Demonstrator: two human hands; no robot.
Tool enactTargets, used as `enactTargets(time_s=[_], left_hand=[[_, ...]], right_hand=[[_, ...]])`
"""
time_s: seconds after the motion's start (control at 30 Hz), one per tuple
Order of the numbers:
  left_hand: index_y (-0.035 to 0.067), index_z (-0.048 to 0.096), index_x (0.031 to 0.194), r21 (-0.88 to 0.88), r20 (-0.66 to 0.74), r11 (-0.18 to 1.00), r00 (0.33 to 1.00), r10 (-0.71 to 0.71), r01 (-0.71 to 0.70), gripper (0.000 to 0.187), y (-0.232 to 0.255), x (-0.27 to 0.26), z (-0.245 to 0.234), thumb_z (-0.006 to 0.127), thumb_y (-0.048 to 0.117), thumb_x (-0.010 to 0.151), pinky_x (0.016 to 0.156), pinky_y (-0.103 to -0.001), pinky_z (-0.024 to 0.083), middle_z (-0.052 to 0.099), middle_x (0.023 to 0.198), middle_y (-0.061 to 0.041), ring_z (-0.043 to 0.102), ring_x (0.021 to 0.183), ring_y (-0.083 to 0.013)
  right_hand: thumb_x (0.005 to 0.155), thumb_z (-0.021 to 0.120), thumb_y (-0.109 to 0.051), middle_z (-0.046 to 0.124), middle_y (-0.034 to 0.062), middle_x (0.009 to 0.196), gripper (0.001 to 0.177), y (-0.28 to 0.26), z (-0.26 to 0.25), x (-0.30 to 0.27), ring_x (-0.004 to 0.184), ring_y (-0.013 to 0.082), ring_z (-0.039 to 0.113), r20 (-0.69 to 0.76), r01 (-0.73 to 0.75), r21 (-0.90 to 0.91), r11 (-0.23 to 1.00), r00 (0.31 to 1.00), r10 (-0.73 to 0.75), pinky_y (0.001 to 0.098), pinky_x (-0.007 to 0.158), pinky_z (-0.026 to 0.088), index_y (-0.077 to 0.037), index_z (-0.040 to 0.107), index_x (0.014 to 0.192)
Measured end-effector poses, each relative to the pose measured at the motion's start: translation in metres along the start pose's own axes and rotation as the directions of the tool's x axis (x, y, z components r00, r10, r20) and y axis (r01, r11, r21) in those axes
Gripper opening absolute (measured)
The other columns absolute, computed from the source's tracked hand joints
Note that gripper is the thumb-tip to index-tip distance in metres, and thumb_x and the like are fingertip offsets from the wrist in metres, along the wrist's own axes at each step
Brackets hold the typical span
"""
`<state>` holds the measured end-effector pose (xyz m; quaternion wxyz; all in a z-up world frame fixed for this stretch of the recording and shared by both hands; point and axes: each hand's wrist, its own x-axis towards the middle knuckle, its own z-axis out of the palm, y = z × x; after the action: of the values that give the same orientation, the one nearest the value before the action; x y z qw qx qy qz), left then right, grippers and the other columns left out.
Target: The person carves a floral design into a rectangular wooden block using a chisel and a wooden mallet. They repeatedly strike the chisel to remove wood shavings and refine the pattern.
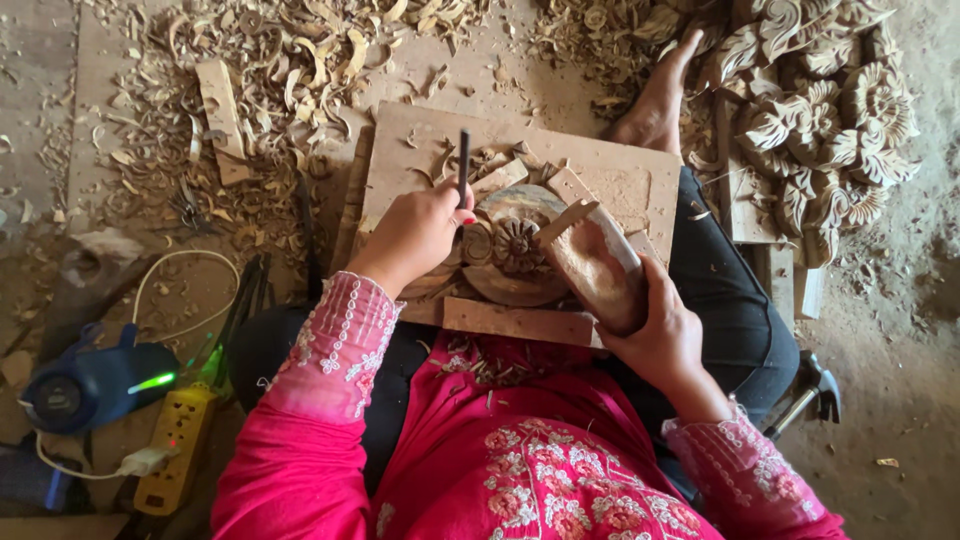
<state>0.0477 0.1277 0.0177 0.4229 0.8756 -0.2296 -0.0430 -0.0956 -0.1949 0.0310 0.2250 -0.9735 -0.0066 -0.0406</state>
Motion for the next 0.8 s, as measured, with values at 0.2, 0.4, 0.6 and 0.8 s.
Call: enactTargets(time_s=[0.2,0.4,0.6,0.8], left_hand=[[0.006,0.063,0.114,0.138,0.220,0.988,0.975,0.032,-0.064,0.022,-0.003,0.022,0.006,0.055,0.003,0.093,0.067,-0.041,0.058,0.075,0.085,-0.010,0.075,0.077,-0.0292],[0.005,0.063,0.115,0.284,0.343,0.953,0.939,0.004,-0.108,0.023,-0.002,0.036,0.012,0.059,0.005,0.093,0.068,-0.046,0.056,0.073,0.081,-0.014,0.073,0.075,-0.0325],[0.005,0.066,0.107,0.213,0.336,0.977,0.939,-0.075,0.001,0.016,-0.010,0.046,0.011,0.063,0.012,0.093,0.076,-0.047,0.055,0.075,0.091,-0.015,0.073,0.086,-0.0346],[0.004,0.062,0.116,0.104,0.346,0.983,0.921,-0.180,0.153,0.025,-0.015,0.054,0.002,0.063,0.014,0.093,0.079,-0.047,0.053,0.075,0.099,-0.017,0.072,0.093,-0.0353]], right_hand=[[0.067,0.098,-0.024,0.060,0.0219,0.134,0.105,-0.002,-0.028,0.046,0.119,0.0322,0.065,-0.262,0.161,0.299,0.941,0.962,-0.082,0.0437,0.104,0.057,0.002,0.040,0.150],[0.075,0.097,-0.018,0.054,0.0229,0.146,0.110,0.010,-0.047,0.125,0.122,0.0344,0.064,-0.243,0.382,-0.020,0.924,0.894,-0.375,0.0429,0.101,0.060,-0.004,0.026,0.158],[0.082,0.094,-0.019,0.057,0.0229,0.147,0.114,0.027,-0.032,0.158,0.127,0.0345,0.068,-0.370,0.226,0.319,0.920,0.924,-0.099,0.0432,0.101,0.061,0.000,0.013,0.159],[0.083,0.095,-0.025,0.065,0.0191,0.137,0.095,0.007,-0.026,0.188,0.113,0.0347,0.072,-0.181,0.282,-0.092,0.955,0.938,-0.295,0.0411,0.093,0.063,-0.009,0.037,0.157]])
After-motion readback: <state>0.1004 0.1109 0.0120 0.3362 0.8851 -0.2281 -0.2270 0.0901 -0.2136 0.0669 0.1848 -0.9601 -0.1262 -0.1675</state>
